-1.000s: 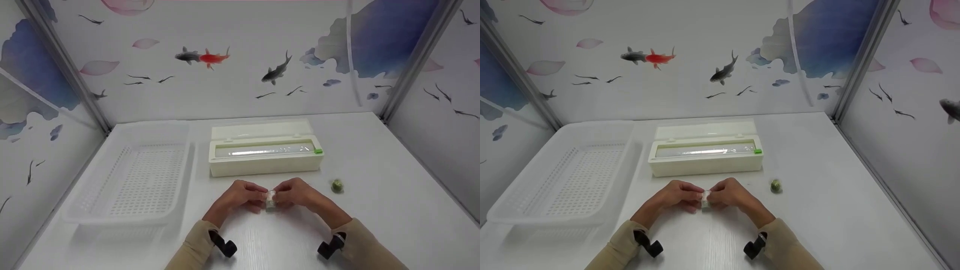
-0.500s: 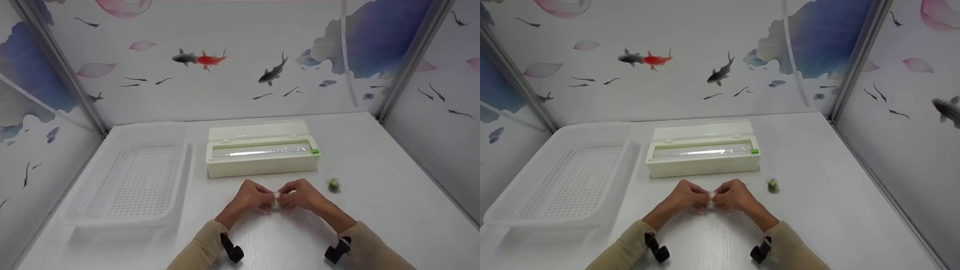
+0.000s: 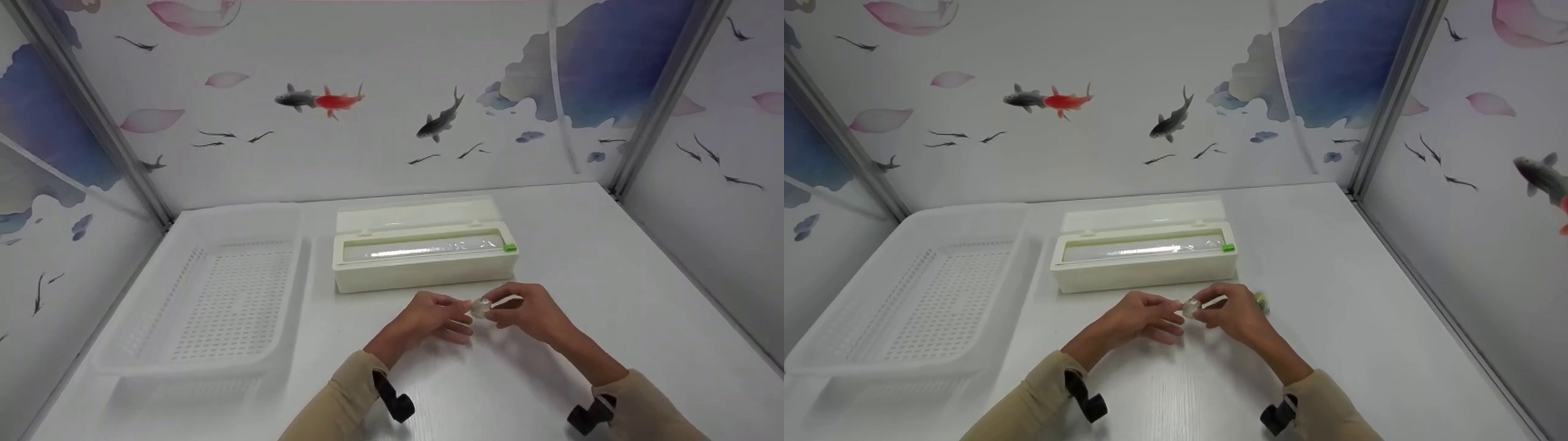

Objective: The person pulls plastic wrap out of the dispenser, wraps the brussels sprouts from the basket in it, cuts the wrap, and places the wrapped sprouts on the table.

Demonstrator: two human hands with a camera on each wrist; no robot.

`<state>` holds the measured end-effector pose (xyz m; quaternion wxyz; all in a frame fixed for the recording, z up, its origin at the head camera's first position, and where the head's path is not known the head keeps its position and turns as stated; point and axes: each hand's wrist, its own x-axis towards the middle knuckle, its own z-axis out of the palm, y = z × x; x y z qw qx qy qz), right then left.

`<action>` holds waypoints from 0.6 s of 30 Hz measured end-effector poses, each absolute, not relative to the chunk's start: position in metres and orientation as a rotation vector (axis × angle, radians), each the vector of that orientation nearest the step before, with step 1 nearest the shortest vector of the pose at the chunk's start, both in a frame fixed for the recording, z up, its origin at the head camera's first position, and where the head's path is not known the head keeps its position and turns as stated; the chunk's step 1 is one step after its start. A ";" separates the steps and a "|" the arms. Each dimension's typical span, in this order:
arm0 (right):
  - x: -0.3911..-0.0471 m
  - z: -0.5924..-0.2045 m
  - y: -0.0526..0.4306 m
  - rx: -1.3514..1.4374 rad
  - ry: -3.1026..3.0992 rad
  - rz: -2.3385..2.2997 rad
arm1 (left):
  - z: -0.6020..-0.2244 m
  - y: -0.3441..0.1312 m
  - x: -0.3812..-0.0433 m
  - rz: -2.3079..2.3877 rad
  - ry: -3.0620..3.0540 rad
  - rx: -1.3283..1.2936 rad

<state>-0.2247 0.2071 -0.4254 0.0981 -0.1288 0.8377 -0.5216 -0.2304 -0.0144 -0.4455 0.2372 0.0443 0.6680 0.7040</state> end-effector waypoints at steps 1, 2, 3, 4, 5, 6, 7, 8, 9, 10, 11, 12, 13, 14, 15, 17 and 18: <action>-0.224 -0.426 0.210 -0.386 2.491 -1.537 | -0.446 -0.011 -0.231 1.927 1.823 0.131; -0.223 -0.427 0.213 -0.393 2.506 -1.530 | -0.446 -0.008 -0.232 1.927 1.816 0.137; -0.223 -0.428 0.216 -0.400 2.522 -1.523 | -0.447 -0.005 -0.232 1.936 1.806 0.134; -0.222 -0.428 0.219 -0.411 2.536 -1.516 | -0.447 -0.001 -0.233 1.952 1.792 0.125; -0.221 -0.429 0.223 -0.430 2.545 -1.510 | -0.448 0.002 -0.234 1.965 1.780 0.114; -0.221 -0.429 0.226 -0.450 2.545 -1.511 | -0.448 0.005 -0.235 1.978 1.767 0.099; -0.221 -0.429 0.229 -0.469 2.542 -1.516 | -0.449 0.007 -0.235 1.986 1.753 0.087; -0.221 -0.429 0.231 -0.478 2.535 -1.530 | -0.449 0.009 -0.236 1.994 1.733 0.075; -0.221 -0.428 0.234 -0.484 2.523 -1.550 | -0.449 0.011 -0.237 2.004 1.713 0.067; -0.220 -0.428 0.236 -0.480 2.505 -1.575 | -0.449 0.013 -0.237 2.013 1.697 0.071; -0.220 -0.428 0.238 -0.471 2.487 -1.599 | -0.449 0.015 -0.237 2.019 1.685 0.080; -0.220 -0.427 0.240 -0.456 2.468 -1.625 | -0.449 0.016 -0.238 2.028 1.675 0.095; -0.220 -0.427 0.242 -0.434 2.453 -1.647 | -0.449 0.018 -0.238 2.037 1.664 0.112; -0.219 -0.426 0.244 -0.407 2.443 -1.657 | -0.449 0.020 -0.238 2.050 1.653 0.126; -0.219 -0.426 0.246 -0.382 2.446 -1.648 | -0.449 0.022 -0.238 2.059 1.644 0.142; -0.217 -0.425 0.251 -0.330 2.472 -1.601 | -0.450 0.026 -0.238 2.070 1.641 0.162; -0.216 -0.425 0.253 -0.308 2.488 -1.572 | -0.450 0.029 -0.239 2.074 1.647 0.162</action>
